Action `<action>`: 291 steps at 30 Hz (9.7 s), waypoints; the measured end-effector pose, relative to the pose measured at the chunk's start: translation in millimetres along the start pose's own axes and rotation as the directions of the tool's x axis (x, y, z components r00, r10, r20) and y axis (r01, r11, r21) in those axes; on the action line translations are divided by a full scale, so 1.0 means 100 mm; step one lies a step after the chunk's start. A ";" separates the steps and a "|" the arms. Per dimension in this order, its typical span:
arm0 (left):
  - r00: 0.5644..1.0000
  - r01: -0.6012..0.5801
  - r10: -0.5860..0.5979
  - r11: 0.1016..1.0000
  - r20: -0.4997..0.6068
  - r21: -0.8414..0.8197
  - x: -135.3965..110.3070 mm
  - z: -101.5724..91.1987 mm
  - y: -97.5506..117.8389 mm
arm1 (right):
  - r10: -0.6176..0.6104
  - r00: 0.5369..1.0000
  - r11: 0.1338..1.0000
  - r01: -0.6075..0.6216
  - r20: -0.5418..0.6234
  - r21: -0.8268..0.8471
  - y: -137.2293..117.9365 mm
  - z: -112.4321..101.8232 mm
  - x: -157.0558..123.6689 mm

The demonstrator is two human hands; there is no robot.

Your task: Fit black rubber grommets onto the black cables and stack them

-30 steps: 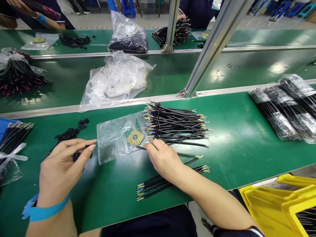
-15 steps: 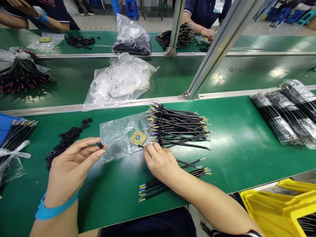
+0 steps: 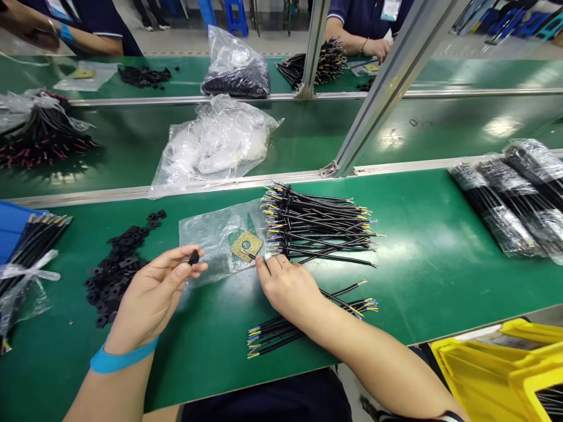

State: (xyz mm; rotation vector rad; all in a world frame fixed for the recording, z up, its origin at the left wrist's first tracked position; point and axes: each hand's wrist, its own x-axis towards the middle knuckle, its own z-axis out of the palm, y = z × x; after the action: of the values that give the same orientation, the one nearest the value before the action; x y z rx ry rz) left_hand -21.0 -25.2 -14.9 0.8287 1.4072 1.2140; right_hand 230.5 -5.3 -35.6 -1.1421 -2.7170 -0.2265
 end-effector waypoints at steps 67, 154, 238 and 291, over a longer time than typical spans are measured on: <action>0.810 -0.473 0.394 0.877 0.434 0.088 -0.22 0.36 -0.04 | 0.142 0.957 0.588 0.123 -0.252 0.799 -0.13 -0.37 -0.02; 0.958 -0.284 0.262 0.796 0.118 0.535 -0.09 -0.06 0.08 | 0.017 0.993 0.997 -0.026 -0.117 -0.076 -0.03 -0.07 0.00; 0.897 -0.173 0.395 -0.096 0.197 0.980 0.06 -0.72 0.11 | 0.238 0.926 0.929 -0.129 -0.293 0.347 0.66 -0.40 -0.11; 0.857 -0.496 0.389 0.440 0.339 0.749 -0.04 -0.13 -0.01 | -0.013 0.998 0.994 0.007 -0.056 -0.111 -0.09 0.05 0.01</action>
State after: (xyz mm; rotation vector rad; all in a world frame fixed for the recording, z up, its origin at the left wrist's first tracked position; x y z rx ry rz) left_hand -32.9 -32.2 -15.6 2.0225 1.7188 0.7778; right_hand 223.2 -9.9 -40.9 -1.1325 -2.6909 -0.4089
